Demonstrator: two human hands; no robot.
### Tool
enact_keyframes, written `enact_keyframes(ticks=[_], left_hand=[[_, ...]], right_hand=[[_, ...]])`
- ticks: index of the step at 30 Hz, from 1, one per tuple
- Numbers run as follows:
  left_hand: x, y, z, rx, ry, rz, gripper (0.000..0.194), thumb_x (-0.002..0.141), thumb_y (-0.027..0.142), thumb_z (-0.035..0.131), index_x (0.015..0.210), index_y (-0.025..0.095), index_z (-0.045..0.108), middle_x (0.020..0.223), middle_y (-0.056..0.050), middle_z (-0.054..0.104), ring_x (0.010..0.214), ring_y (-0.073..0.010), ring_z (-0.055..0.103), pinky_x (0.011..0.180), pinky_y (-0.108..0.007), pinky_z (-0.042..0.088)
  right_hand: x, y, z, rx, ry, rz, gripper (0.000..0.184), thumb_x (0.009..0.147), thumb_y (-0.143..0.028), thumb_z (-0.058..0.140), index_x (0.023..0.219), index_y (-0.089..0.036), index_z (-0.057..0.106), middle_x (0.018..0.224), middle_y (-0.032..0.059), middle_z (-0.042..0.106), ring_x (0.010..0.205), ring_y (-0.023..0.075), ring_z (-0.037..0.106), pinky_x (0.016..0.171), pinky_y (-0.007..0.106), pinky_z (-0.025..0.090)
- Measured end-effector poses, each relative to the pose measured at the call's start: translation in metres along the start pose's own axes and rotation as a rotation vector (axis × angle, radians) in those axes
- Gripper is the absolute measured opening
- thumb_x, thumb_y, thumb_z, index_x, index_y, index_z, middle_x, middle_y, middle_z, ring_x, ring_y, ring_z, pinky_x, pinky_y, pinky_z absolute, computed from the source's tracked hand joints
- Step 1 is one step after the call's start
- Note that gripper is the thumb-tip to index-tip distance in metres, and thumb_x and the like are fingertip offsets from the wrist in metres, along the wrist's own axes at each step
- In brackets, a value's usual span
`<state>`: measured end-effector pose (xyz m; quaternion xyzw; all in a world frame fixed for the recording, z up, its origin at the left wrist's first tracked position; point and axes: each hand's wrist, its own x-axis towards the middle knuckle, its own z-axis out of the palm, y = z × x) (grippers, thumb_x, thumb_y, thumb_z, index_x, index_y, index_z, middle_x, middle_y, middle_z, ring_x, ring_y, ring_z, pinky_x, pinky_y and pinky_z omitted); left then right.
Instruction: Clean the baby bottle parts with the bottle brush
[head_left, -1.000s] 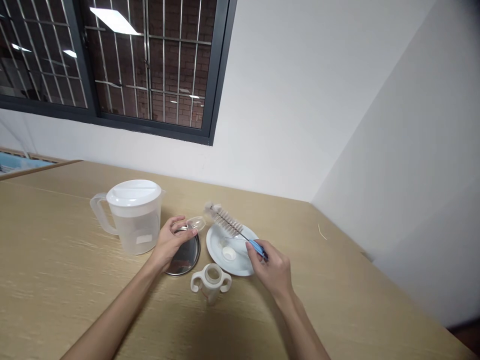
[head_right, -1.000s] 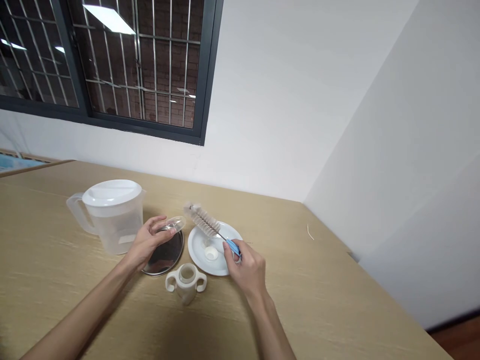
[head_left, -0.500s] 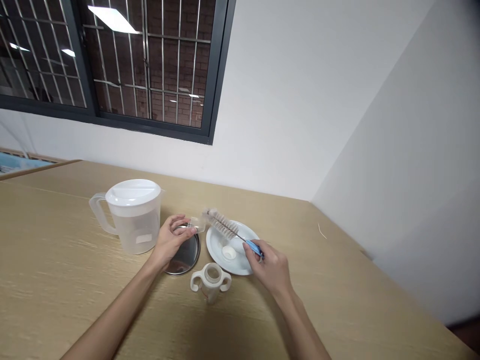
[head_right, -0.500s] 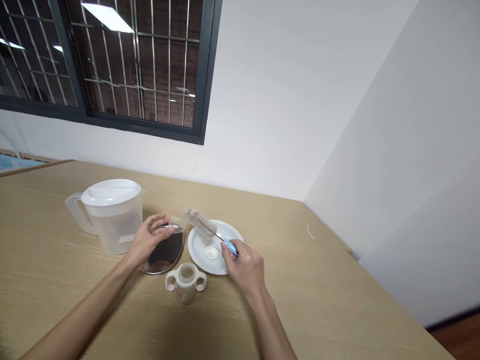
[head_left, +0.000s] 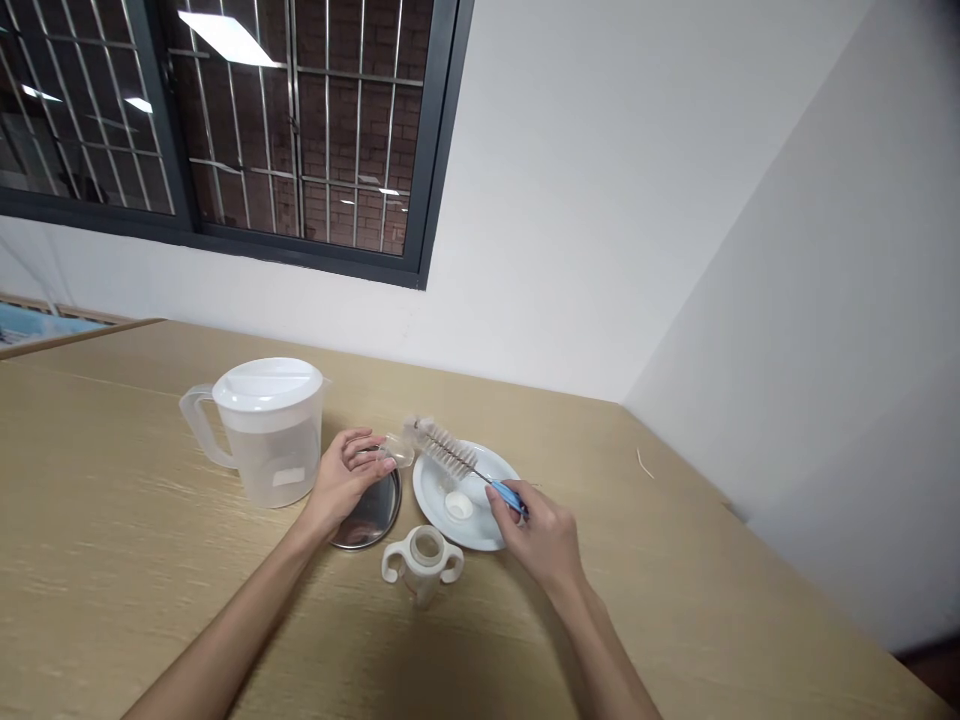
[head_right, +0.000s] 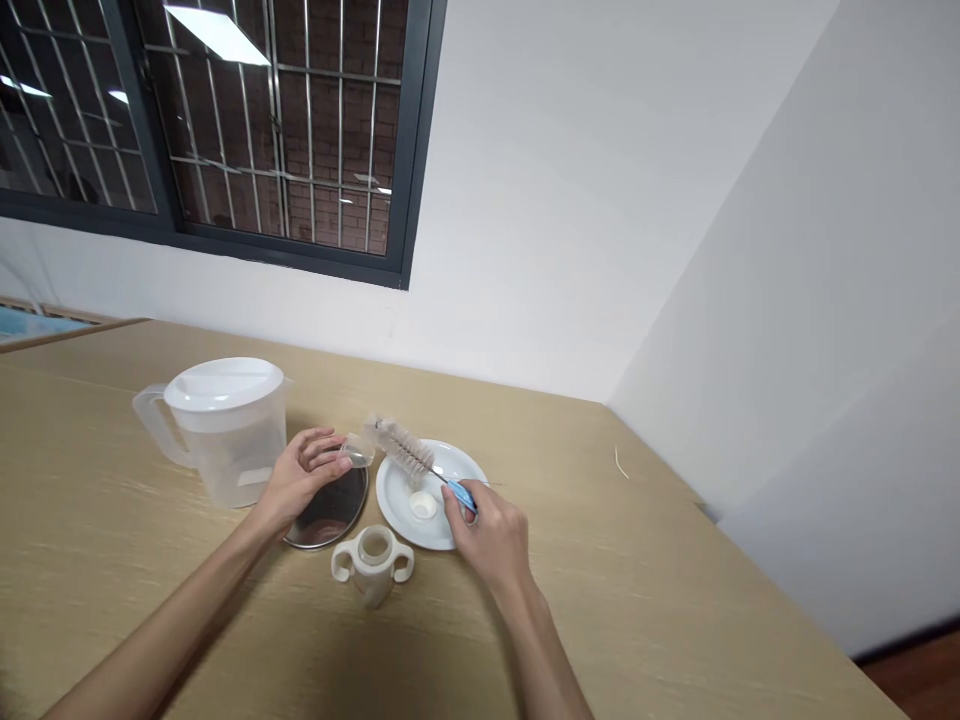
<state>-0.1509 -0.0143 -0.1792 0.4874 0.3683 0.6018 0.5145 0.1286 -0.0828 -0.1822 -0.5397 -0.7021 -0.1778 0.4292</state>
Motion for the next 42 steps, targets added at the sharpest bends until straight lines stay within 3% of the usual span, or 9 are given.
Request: enact_keyframes(ticks=[8, 15, 22, 29, 35, 42], left_hand=[[0.002, -0.004, -0.003, 0.026, -0.017, 0.049, 0.063, 0.065, 0.033, 0.085, 0.116, 0.019, 0.050, 0.126, -0.014, 0.063, 0.091, -0.0144, 0.063, 0.088, -0.034, 0.051], [0.001, -0.002, -0.001, 0.004, -0.034, 0.047, 0.062, 0.066, 0.032, 0.084, 0.116, 0.019, 0.050, 0.126, -0.013, 0.063, 0.088, -0.0129, 0.064, 0.088, -0.032, 0.051], [-0.001, 0.001, 0.000, 0.004, -0.020, 0.011, 0.065, 0.063, 0.032, 0.086, 0.116, 0.020, 0.050, 0.126, -0.013, 0.063, 0.093, -0.0164, 0.068, 0.092, -0.036, 0.052], [0.000, 0.000, -0.001, 0.023, -0.070, 0.018, 0.066, 0.063, 0.031, 0.086, 0.116, 0.020, 0.049, 0.128, -0.015, 0.061, 0.099, -0.0217, 0.069, 0.094, -0.041, 0.053], [0.001, -0.010, 0.000, 0.129, -0.047, 0.091, 0.057, 0.065, 0.031, 0.084, 0.110, 0.021, 0.051, 0.128, -0.012, 0.058, 0.101, -0.0220, 0.069, 0.096, -0.043, 0.053], [-0.001, -0.002, 0.001, 0.321, 0.034, 0.214, 0.044, 0.068, 0.029, 0.080, 0.106, 0.022, 0.060, 0.120, -0.009, 0.066, 0.106, -0.0240, 0.065, 0.100, -0.043, 0.048]], right_hand=[[-0.001, -0.001, -0.003, 0.061, -0.005, -0.006, 0.023, 0.092, -0.037, 0.057, 0.087, -0.018, 0.069, 0.062, -0.0010, 0.063, 0.053, 0.0097, 0.056, 0.055, 0.021, 0.039], [0.000, 0.002, -0.001, -0.037, 0.006, 0.011, 0.027, 0.092, -0.041, 0.057, 0.084, -0.019, 0.070, 0.058, -0.0017, 0.061, 0.050, 0.0099, 0.055, 0.052, 0.022, 0.037], [0.001, 0.000, -0.005, 0.049, 0.003, -0.008, 0.025, 0.093, -0.039, 0.056, 0.087, -0.018, 0.069, 0.062, 0.0005, 0.063, 0.053, 0.0109, 0.056, 0.055, 0.021, 0.039], [0.001, 0.002, -0.002, -0.018, -0.012, 0.009, 0.028, 0.093, -0.041, 0.055, 0.084, -0.019, 0.070, 0.057, -0.0012, 0.061, 0.050, 0.0104, 0.055, 0.052, 0.022, 0.037], [0.000, 0.002, -0.005, 0.022, 0.018, 0.023, 0.025, 0.092, -0.039, 0.057, 0.086, -0.019, 0.070, 0.060, -0.0010, 0.062, 0.053, 0.0107, 0.057, 0.054, 0.021, 0.039], [0.001, 0.000, -0.002, -0.029, -0.046, 0.021, 0.031, 0.093, -0.043, 0.052, 0.083, -0.019, 0.070, 0.057, -0.0009, 0.061, 0.050, 0.0107, 0.056, 0.052, 0.022, 0.036]])
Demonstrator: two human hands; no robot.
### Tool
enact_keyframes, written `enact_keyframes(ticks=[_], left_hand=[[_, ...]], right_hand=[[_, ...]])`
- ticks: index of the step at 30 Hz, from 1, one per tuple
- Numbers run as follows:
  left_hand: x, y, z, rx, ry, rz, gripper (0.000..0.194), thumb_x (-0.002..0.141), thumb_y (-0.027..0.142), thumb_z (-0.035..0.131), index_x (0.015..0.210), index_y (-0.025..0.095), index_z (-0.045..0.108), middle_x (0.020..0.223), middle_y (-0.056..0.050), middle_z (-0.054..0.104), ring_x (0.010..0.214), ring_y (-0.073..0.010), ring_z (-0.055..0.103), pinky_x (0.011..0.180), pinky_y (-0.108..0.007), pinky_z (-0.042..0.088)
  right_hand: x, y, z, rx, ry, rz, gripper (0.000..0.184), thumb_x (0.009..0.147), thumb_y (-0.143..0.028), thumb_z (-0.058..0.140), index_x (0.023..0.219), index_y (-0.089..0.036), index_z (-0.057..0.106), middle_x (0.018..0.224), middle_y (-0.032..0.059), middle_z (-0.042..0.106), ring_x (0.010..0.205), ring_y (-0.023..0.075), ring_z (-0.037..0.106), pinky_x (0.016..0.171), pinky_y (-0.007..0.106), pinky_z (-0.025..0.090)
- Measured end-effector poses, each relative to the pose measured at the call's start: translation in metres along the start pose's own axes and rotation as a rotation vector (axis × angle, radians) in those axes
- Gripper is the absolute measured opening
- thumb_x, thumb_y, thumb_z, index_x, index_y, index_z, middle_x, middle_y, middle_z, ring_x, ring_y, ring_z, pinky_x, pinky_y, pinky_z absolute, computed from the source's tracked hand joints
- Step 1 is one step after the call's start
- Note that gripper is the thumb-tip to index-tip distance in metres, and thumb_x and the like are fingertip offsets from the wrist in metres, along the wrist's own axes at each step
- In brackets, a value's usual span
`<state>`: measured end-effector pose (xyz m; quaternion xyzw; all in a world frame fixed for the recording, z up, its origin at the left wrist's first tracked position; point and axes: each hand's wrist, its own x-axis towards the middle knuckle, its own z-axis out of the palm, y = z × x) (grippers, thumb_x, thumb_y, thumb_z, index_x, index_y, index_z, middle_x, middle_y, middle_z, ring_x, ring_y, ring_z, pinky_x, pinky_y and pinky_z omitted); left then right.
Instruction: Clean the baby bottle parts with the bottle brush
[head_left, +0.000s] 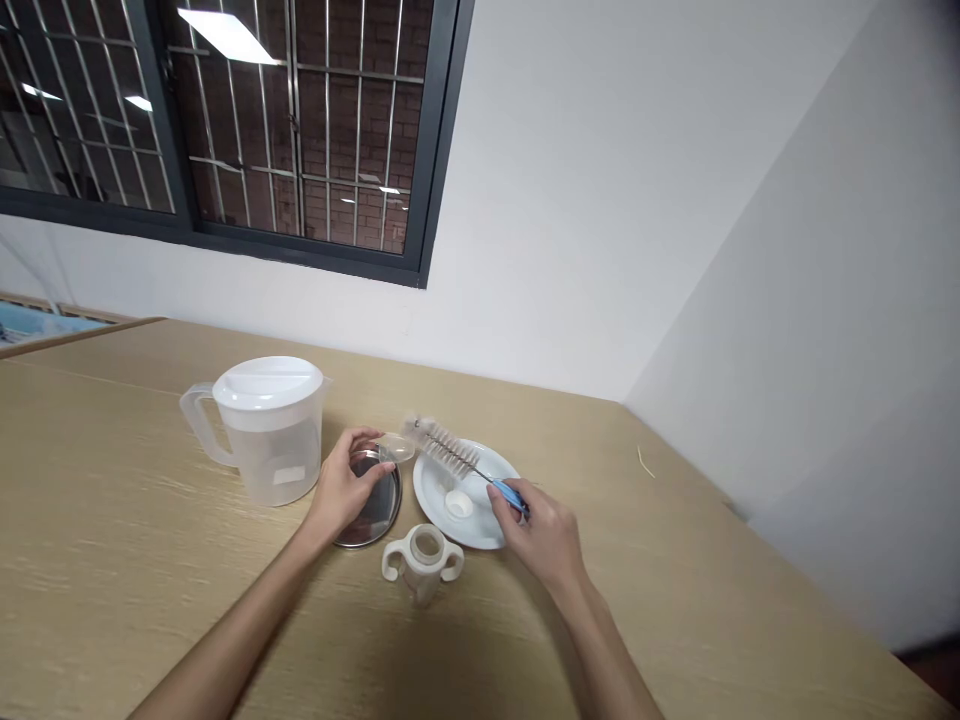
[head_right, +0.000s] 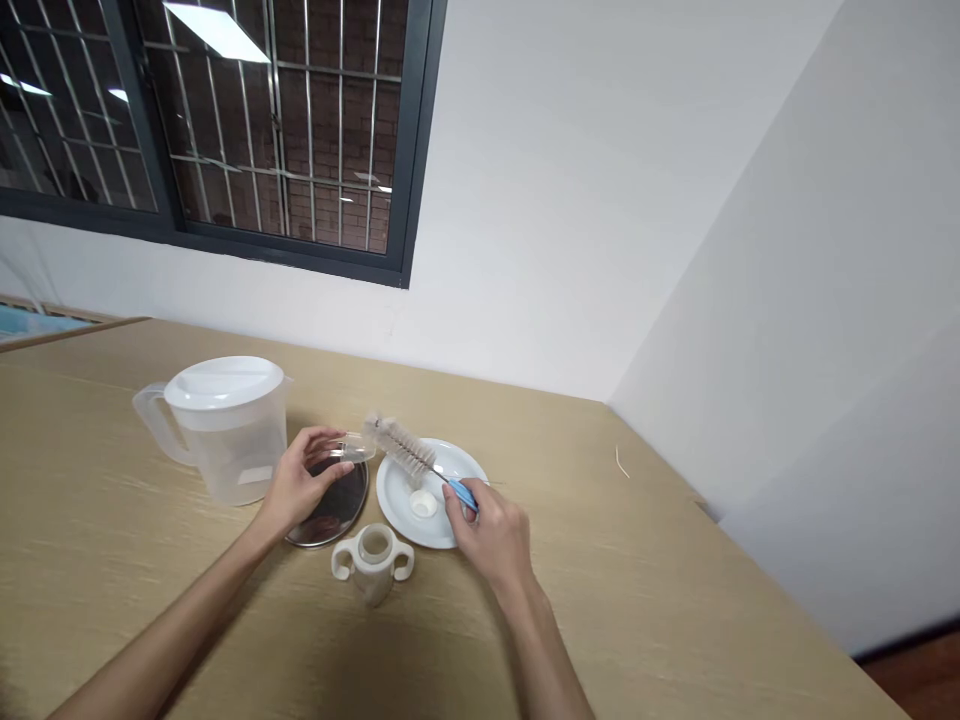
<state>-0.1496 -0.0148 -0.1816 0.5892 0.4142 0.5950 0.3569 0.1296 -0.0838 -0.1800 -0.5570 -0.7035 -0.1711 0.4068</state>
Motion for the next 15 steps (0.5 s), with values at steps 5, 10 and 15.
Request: enact_keyframes(ticks=[5, 10, 15], left_hand=[[0.0011, -0.0003, 0.0000, -0.010, 0.010, 0.007, 0.044, 0.070, 0.028, 0.078, 0.109, 0.023, 0.059, 0.123, -0.010, 0.064, 0.108, -0.0239, 0.064, 0.099, -0.042, 0.049], [0.0015, -0.0033, 0.0001, -0.047, 0.008, -0.018, 0.047, 0.070, 0.029, 0.078, 0.111, 0.022, 0.057, 0.126, -0.011, 0.062, 0.109, -0.0243, 0.064, 0.099, -0.044, 0.049], [0.0010, -0.0047, 0.0001, -0.039, -0.017, -0.015, 0.045, 0.072, 0.031, 0.078, 0.111, 0.023, 0.057, 0.127, -0.011, 0.061, 0.110, -0.0249, 0.064, 0.100, -0.044, 0.050]], right_hand=[[-0.0008, 0.0036, 0.0009, -0.028, 0.030, 0.043, 0.031, 0.093, -0.045, 0.054, 0.082, -0.020, 0.070, 0.057, -0.0013, 0.062, 0.050, 0.0107, 0.057, 0.052, 0.022, 0.035], [-0.0011, 0.0025, -0.0015, 0.049, 0.053, 0.021, 0.027, 0.093, -0.041, 0.055, 0.086, -0.019, 0.070, 0.061, -0.0002, 0.064, 0.053, 0.0113, 0.058, 0.055, 0.022, 0.038], [-0.0013, 0.0020, 0.0013, 0.006, -0.006, 0.009, 0.030, 0.093, -0.043, 0.053, 0.084, -0.019, 0.069, 0.059, -0.0004, 0.063, 0.051, 0.0115, 0.056, 0.054, 0.022, 0.036]])
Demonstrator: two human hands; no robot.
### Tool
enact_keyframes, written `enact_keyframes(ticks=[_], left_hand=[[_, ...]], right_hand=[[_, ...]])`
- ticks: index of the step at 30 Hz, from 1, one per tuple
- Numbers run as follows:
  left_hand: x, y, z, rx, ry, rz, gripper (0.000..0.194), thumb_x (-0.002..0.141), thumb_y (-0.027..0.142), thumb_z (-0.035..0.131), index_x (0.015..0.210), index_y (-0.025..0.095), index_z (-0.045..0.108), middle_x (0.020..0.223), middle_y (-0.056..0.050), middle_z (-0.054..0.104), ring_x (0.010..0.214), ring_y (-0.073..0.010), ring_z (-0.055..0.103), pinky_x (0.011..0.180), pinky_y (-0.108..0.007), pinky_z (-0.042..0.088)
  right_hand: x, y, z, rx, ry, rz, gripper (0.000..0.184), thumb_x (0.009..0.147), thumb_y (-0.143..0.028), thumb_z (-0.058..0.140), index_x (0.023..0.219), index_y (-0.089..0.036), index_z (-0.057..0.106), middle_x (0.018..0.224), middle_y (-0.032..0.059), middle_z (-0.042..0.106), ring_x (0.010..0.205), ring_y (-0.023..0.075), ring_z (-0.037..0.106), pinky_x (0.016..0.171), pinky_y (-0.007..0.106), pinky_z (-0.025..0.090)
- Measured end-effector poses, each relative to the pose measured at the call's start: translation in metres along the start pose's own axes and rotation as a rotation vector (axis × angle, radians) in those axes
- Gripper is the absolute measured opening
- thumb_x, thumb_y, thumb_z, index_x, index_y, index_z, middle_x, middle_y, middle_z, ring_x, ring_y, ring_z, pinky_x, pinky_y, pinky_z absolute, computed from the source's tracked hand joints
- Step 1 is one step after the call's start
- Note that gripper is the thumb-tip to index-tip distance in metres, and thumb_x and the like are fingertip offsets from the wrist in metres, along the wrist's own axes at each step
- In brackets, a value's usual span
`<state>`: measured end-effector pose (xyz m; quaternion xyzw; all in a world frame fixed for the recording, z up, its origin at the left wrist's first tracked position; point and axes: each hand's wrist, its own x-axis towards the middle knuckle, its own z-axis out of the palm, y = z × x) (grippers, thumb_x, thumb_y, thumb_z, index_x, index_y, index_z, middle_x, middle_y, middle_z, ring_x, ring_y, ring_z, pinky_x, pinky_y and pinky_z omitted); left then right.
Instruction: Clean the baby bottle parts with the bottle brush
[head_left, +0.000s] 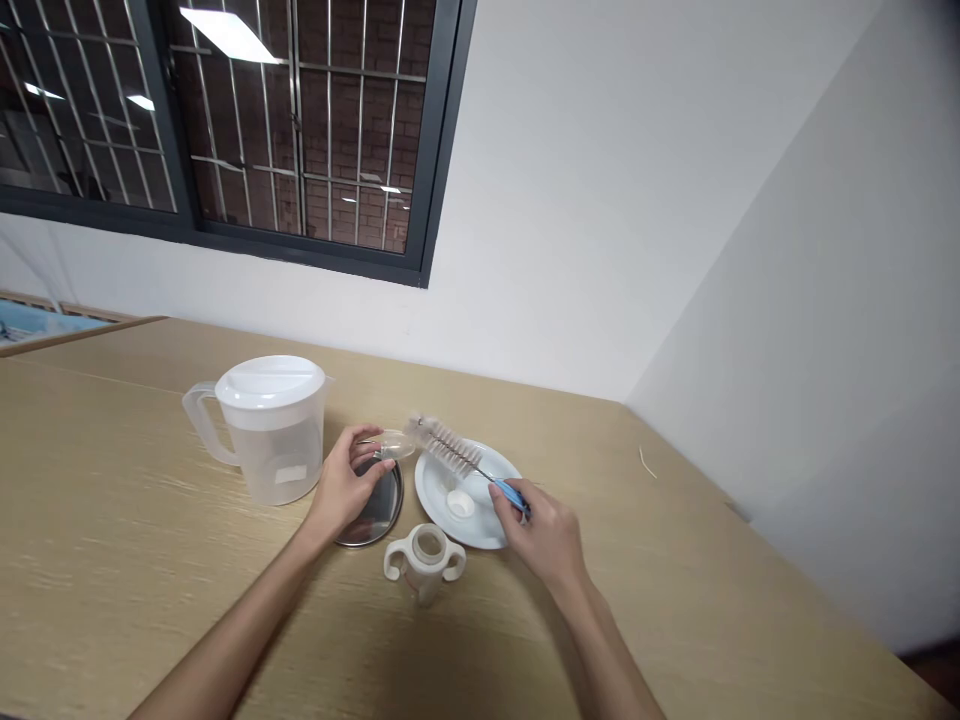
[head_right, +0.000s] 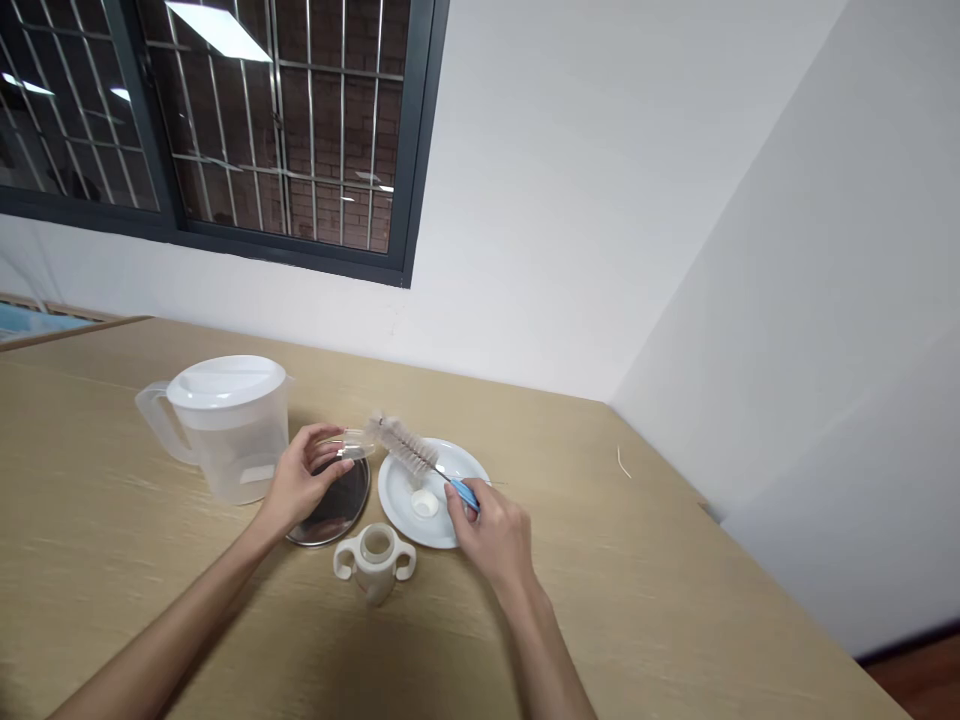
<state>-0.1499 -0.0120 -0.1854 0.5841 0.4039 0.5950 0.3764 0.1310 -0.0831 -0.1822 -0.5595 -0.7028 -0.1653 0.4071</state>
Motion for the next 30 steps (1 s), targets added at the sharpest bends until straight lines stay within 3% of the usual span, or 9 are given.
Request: enact_keyframes(ticks=[8, 12, 16, 20, 30], left_hand=[[0.002, 0.005, 0.001, -0.222, 0.000, -0.100, 0.056, 0.070, 0.038, 0.081, 0.116, 0.019, 0.054, 0.124, -0.012, 0.062, 0.102, -0.0221, 0.068, 0.094, -0.039, 0.054], [0.001, 0.010, 0.001, -0.413, -0.019, -0.260, 0.054, 0.075, 0.040, 0.079, 0.117, 0.017, 0.054, 0.112, -0.011, 0.070, 0.098, -0.0204, 0.070, 0.096, -0.037, 0.054], [0.000, 0.013, 0.001, -0.533, -0.024, -0.396, 0.053, 0.075, 0.034, 0.081, 0.116, 0.017, 0.052, 0.108, -0.010, 0.072, 0.087, -0.0163, 0.072, 0.085, -0.029, 0.059], [-0.001, 0.017, 0.001, -0.564, -0.024, -0.401, 0.047, 0.077, 0.032, 0.079, 0.113, 0.017, 0.054, 0.112, -0.010, 0.071, 0.079, -0.0116, 0.071, 0.076, -0.023, 0.059], [0.001, 0.020, -0.002, -0.639, -0.028, -0.417, 0.036, 0.076, 0.038, 0.079, 0.099, 0.016, 0.064, 0.121, -0.010, 0.067, 0.081, -0.0101, 0.068, 0.071, -0.020, 0.058]], right_hand=[[-0.001, 0.001, 0.000, 0.036, 0.078, 0.021, 0.026, 0.092, -0.040, 0.057, 0.086, -0.018, 0.070, 0.060, -0.0009, 0.063, 0.052, 0.0104, 0.057, 0.055, 0.021, 0.038], [0.000, -0.002, -0.001, 0.112, 0.071, -0.037, 0.021, 0.092, -0.035, 0.059, 0.089, -0.017, 0.069, 0.064, -0.0005, 0.064, 0.052, 0.0091, 0.056, 0.056, 0.020, 0.039], [0.000, -0.005, -0.001, 0.126, 0.039, -0.066, 0.020, 0.093, -0.033, 0.058, 0.089, -0.017, 0.068, 0.065, -0.0007, 0.064, 0.052, 0.0085, 0.054, 0.055, 0.020, 0.038], [-0.001, -0.003, -0.001, 0.106, 0.044, -0.048, 0.020, 0.092, -0.034, 0.058, 0.088, -0.018, 0.068, 0.063, -0.0012, 0.063, 0.052, 0.0087, 0.054, 0.055, 0.020, 0.037], [0.000, -0.005, -0.003, 0.150, 0.085, -0.070, 0.015, 0.090, -0.031, 0.062, 0.091, -0.017, 0.068, 0.066, -0.0009, 0.064, 0.054, 0.0087, 0.056, 0.057, 0.020, 0.040]])
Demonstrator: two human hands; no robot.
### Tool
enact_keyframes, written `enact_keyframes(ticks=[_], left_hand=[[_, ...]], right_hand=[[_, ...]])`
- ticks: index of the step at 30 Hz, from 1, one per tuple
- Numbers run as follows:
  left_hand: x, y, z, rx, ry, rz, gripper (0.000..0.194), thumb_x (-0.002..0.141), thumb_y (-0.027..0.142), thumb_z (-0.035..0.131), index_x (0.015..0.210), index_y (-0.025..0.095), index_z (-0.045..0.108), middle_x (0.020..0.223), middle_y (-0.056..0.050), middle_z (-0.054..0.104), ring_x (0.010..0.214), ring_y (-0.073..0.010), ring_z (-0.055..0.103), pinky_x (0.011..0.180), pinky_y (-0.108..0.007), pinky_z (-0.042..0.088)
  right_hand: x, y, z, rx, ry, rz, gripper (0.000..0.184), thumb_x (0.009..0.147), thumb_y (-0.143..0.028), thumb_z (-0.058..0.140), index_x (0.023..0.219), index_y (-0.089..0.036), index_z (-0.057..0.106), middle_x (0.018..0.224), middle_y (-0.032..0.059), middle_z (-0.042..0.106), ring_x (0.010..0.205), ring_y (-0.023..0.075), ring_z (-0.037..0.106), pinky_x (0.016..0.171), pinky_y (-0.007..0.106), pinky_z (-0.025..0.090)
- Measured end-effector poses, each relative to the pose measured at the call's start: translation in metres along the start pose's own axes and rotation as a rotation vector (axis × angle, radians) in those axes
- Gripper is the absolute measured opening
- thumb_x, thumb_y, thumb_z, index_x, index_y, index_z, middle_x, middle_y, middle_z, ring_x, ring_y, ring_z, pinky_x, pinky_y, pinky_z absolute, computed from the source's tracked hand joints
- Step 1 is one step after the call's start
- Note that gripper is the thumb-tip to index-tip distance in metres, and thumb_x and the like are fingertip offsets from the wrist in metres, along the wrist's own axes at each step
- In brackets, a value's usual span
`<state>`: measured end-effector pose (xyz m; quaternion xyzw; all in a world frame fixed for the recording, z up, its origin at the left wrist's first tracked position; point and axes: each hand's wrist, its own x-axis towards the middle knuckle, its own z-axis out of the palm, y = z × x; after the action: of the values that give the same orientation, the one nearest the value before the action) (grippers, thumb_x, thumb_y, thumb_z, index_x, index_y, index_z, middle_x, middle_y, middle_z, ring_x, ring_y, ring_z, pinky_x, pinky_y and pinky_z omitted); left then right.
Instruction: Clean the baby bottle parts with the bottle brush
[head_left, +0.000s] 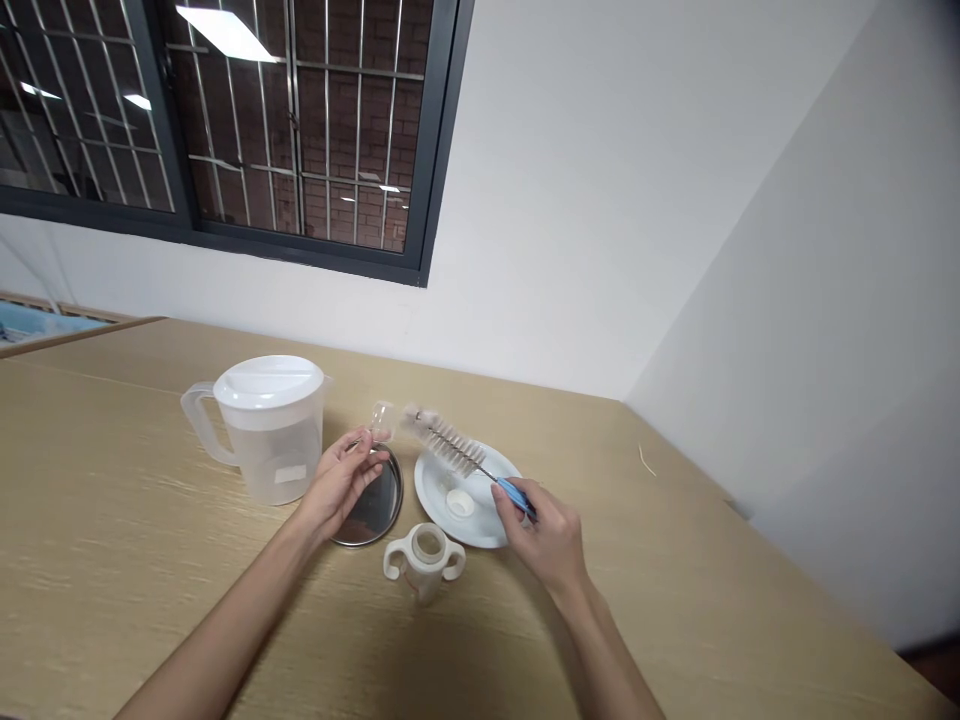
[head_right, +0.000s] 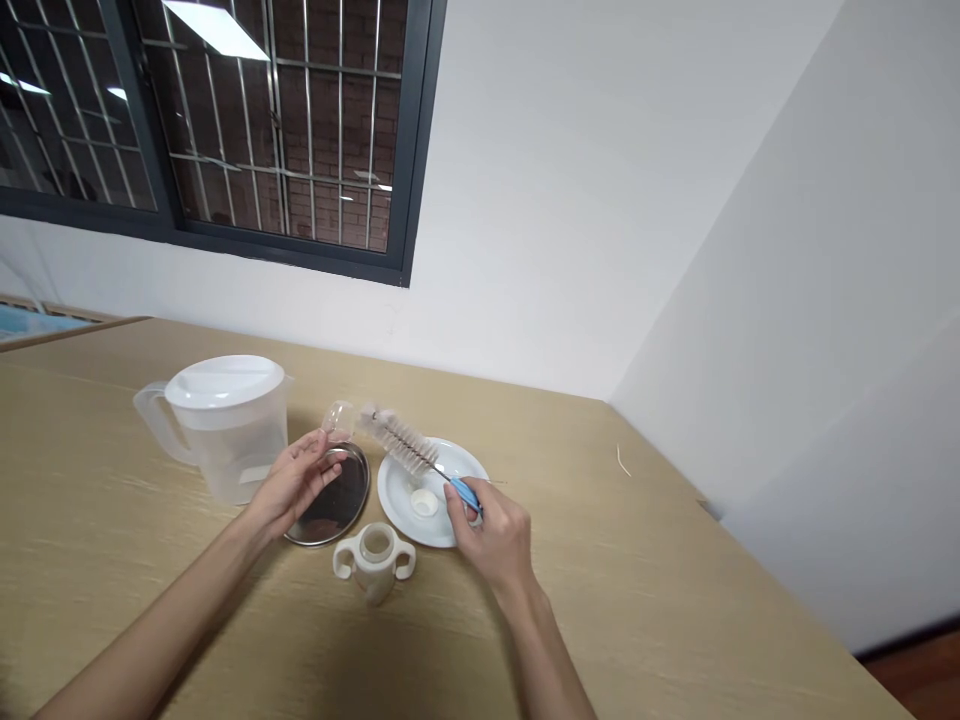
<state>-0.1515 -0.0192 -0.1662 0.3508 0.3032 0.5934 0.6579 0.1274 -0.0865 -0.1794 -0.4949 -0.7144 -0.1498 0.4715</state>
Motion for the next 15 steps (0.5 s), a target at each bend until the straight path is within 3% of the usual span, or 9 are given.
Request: enact_keyframes(ticks=[9, 15], left_hand=[[-0.0007, 0.0003, -0.0014, 0.114, -0.022, 0.098, 0.049, 0.072, 0.034, 0.083, 0.114, 0.020, 0.061, 0.131, -0.009, 0.063, 0.080, -0.0066, 0.065, 0.067, -0.015, 0.051], [0.0032, -0.0036, -0.0051, 0.194, -0.037, 0.190, 0.055, 0.070, 0.035, 0.083, 0.116, 0.018, 0.057, 0.129, -0.014, 0.064, 0.105, -0.0167, 0.063, 0.080, -0.022, 0.049]], right_hand=[[-0.0005, -0.0003, 0.0006, -0.025, -0.028, -0.019, 0.017, 0.091, -0.031, 0.060, 0.088, -0.017, 0.068, 0.060, -0.0024, 0.059, 0.051, 0.0089, 0.053, 0.055, 0.020, 0.038], [-0.0003, 0.0009, 0.0011, -0.050, -0.021, -0.002, 0.018, 0.091, -0.033, 0.060, 0.088, -0.018, 0.069, 0.059, -0.0025, 0.059, 0.051, 0.0094, 0.054, 0.055, 0.021, 0.038]])
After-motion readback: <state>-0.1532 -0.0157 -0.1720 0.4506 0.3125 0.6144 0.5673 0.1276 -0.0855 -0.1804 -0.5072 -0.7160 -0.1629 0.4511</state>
